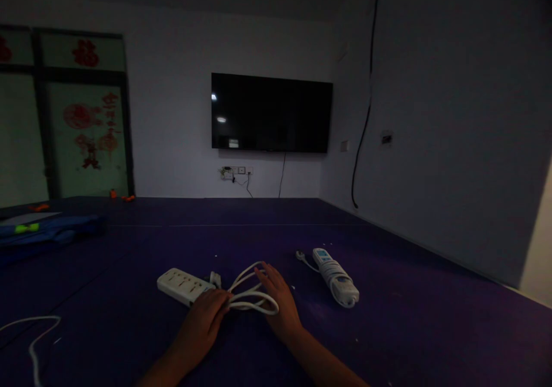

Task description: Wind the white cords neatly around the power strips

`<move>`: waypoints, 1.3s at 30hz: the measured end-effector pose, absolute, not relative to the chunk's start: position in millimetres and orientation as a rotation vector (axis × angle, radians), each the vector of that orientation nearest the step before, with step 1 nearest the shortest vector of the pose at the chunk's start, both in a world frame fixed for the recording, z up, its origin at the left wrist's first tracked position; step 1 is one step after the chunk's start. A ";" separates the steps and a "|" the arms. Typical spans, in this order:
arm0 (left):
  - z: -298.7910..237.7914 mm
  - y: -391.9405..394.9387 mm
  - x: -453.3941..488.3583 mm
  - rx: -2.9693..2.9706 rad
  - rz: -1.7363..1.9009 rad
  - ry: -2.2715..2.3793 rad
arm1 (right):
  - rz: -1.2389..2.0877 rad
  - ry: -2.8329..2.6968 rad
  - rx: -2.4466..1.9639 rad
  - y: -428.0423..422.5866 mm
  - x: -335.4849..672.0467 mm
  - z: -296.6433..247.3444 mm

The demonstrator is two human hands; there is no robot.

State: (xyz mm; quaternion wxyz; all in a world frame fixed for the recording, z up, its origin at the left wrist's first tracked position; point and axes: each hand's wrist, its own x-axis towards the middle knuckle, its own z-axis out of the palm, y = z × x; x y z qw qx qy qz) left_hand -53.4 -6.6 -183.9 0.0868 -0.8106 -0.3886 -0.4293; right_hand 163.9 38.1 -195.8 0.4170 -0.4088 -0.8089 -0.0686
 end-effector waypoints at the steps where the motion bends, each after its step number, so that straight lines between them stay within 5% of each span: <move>1: -183.6 -6.4 -55.0 -2.415 -1.237 -1.125 | -0.176 -2.026 -1.023 37.9 163.9 -195.4; 39: -159.0 -3.4 -82.9 -2.495 -0.975 -1.228 | -0.198 -1.816 -1.101 37.6 162.4 -194.8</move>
